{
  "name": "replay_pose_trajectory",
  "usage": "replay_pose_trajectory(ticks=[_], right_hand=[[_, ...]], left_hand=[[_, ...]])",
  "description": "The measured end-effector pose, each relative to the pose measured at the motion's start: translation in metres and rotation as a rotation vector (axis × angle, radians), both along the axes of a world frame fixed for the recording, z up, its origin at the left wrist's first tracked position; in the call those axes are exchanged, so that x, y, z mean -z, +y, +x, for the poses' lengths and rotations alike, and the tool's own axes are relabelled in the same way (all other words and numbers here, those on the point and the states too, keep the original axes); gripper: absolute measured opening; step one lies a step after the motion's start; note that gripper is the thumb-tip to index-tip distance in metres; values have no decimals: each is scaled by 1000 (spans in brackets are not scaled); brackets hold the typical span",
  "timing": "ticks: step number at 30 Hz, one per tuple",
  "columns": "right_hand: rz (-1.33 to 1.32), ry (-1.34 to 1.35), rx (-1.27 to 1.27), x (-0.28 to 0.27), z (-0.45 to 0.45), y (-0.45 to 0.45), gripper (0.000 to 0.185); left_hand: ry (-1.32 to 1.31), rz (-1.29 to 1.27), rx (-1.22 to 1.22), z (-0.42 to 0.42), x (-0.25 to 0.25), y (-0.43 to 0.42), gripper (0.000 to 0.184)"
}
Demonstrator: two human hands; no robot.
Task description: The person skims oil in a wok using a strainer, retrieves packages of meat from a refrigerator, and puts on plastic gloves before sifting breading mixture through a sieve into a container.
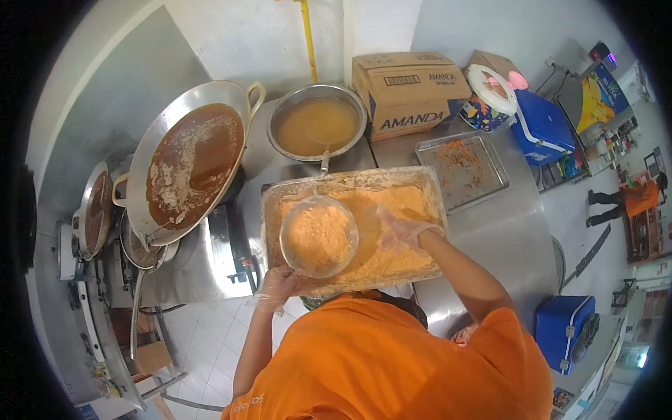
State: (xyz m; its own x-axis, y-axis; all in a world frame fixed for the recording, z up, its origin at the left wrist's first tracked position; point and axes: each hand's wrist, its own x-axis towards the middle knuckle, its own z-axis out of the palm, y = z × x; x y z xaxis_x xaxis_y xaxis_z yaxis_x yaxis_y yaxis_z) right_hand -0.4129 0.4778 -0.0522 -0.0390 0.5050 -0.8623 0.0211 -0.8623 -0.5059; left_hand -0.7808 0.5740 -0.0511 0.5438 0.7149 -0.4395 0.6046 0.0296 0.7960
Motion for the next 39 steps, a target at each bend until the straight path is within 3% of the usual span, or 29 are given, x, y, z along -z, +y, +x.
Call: replay_pose_trajectory(ticks=[1,3,8,11,14,16,17,19,22,23,25,27,32,39], right_hand=[[-6,3,5,9,2,-8,110],[173,-651,-727,31,-3,-16,94],[-178,-309,-1025,84,-78,47,74],[196,-247,-739,89,-114,63,70],[759,-155,-197,82,-121,57,66],[912,-474,24,72,-93,52,64],[619,-994,-246,63,-62,44,61],[791,-1559,-185,83,-5,23,68],[677,-1697,-102,152,17,12,70],[685,-1684,-108,154,7,22,70],[600,-1371,167,156,-33,48,80],[601,-1473,-176,192,-62,69,71],[807,-838,-384,174,-124,72,68],[631,-84,-480,146,-151,66,63]], left_hand=[[3,-6,5,-2,11,-1,25],[-121,-82,-111,-8,31,0,25],[-139,20,-152,-9,15,-8,24],[-234,-25,-223,-13,26,-14,26],[-303,-50,-287,-17,35,-14,28],[-293,-2,-306,-13,24,-16,28],[-290,-4,-309,-14,27,-17,28],[-308,82,-293,-14,36,-17,27],[-321,48,-328,-14,40,-19,27],[-311,50,-338,-13,37,-19,27],[-296,48,-313,-12,28,-19,27],[-268,98,-298,-15,34,-19,27],[-259,102,-306,-16,39,-22,29],[-276,109,-317,-14,38,-24,30]])
